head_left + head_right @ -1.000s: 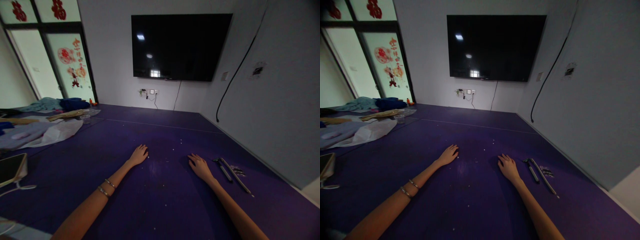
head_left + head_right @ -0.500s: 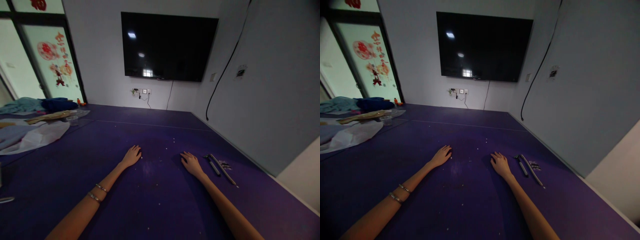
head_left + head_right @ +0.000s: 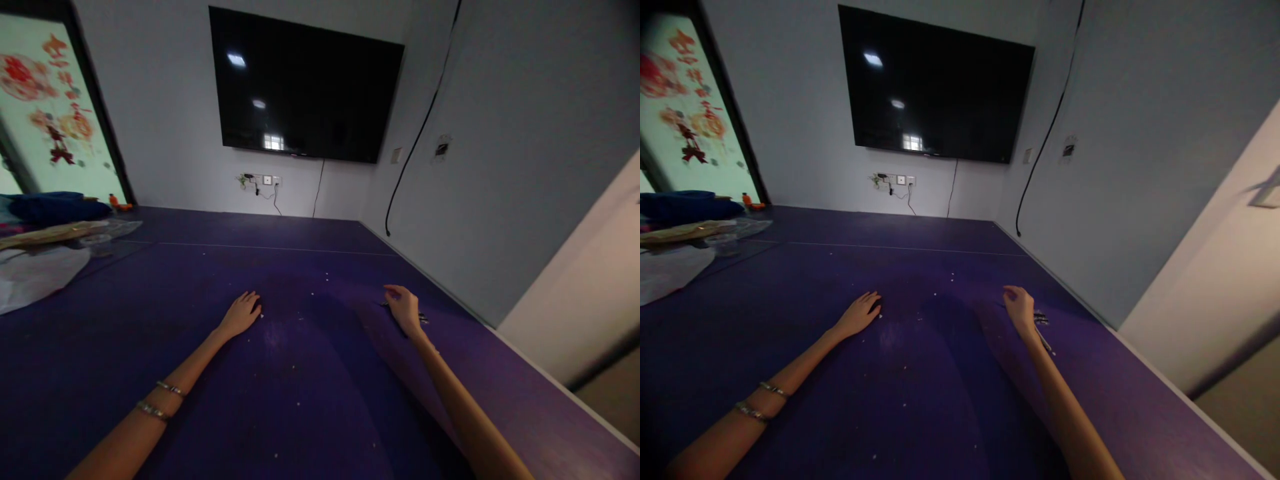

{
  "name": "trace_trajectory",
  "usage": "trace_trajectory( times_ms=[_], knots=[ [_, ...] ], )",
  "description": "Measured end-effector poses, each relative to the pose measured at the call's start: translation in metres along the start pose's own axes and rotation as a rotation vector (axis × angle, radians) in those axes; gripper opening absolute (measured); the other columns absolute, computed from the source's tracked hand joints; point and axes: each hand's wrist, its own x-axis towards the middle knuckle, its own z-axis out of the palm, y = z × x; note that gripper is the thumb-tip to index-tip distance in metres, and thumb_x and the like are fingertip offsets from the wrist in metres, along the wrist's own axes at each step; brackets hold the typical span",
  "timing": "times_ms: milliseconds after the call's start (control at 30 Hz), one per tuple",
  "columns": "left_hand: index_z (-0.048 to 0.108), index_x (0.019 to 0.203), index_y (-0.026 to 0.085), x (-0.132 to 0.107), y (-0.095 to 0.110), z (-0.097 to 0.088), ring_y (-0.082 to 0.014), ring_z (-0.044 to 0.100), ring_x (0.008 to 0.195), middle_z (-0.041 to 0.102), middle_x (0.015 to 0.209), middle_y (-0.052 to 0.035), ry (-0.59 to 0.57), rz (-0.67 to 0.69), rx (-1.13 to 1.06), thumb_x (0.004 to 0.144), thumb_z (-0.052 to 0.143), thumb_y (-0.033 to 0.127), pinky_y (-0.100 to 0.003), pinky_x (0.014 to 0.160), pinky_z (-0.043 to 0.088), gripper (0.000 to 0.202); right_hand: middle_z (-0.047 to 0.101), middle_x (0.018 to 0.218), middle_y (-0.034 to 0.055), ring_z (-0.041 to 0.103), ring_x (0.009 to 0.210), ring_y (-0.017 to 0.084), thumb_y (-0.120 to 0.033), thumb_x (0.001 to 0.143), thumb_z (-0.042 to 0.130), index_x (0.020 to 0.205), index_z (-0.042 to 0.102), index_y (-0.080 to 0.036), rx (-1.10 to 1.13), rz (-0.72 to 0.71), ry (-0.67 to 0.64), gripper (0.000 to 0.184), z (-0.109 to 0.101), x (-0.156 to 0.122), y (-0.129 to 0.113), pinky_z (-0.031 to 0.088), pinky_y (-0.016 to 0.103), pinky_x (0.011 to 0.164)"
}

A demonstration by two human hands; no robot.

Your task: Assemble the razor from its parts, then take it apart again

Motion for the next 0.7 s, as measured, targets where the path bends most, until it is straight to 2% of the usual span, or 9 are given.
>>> trace_trajectory(
  times_ms=[167, 333, 433, 567, 700],
  knots=[
    [0.053, 0.121, 0.009, 0.001, -0.001, 0.0, -0.0275, 0.035, 0.129, 0.048, 0.133, -0.0138, 0.003, -0.007, 0.013, 0.086, 0.034, 0.038, -0.042, 0.105, 0.029, 0.049, 0.072, 0.084, 0.0116, 0.066, 0.076, 0.021, -0.026, 0.069, 0.051, 0.09, 0.071, -0.01, -0.08, 0.195, -0.118, 0.032, -0.04, -0.011, 0.039, 0.048, 0.026, 0.067],
    [0.053, 0.121, 0.009, 0.003, -0.004, 0.002, -0.0278, 0.035, 0.129, 0.048, 0.133, -0.0139, -0.005, -0.015, 0.008, 0.085, 0.034, 0.038, -0.041, 0.105, 0.029, 0.05, 0.072, 0.082, 0.0087, 0.067, 0.079, 0.022, -0.025, 0.07, 0.052, 0.088, 0.071, -0.012, -0.156, 0.177, -0.218, 0.029, -0.046, -0.031, 0.063, 0.047, 0.024, 0.067],
    [0.054, 0.121, 0.011, 0.004, -0.005, 0.003, -0.0273, 0.036, 0.128, 0.049, 0.133, -0.0127, 0.002, -0.017, 0.016, 0.085, 0.034, 0.038, -0.042, 0.105, 0.029, 0.049, 0.072, 0.078, 0.0068, 0.066, 0.077, 0.021, -0.026, 0.071, 0.053, 0.085, 0.072, -0.015, -0.22, 0.168, -0.279, 0.026, -0.044, -0.039, 0.062, 0.045, 0.023, 0.065],
    [0.054, 0.12, 0.011, 0.003, -0.004, 0.002, -0.0272, 0.037, 0.127, 0.05, 0.132, -0.0125, 0.004, -0.009, 0.025, 0.085, 0.034, 0.038, -0.042, 0.105, 0.029, 0.048, 0.07, 0.072, 0.0056, 0.065, 0.072, 0.02, -0.03, 0.072, 0.057, 0.076, 0.072, -0.018, -0.338, 0.195, -0.398, 0.02, -0.041, -0.043, 0.049, 0.042, 0.022, 0.06],
    [0.054, 0.12, 0.009, 0.003, -0.003, 0.001, -0.0275, 0.036, 0.128, 0.049, 0.132, -0.0146, 0.002, 0.003, 0.036, 0.086, 0.033, 0.037, -0.041, 0.106, 0.028, 0.049, 0.068, 0.072, 0.0066, 0.065, 0.072, 0.019, -0.029, 0.073, 0.057, 0.071, 0.071, -0.019, -0.439, 0.204, -0.446, 0.018, -0.038, -0.045, 0.039, 0.039, 0.022, 0.057]
  ],
)
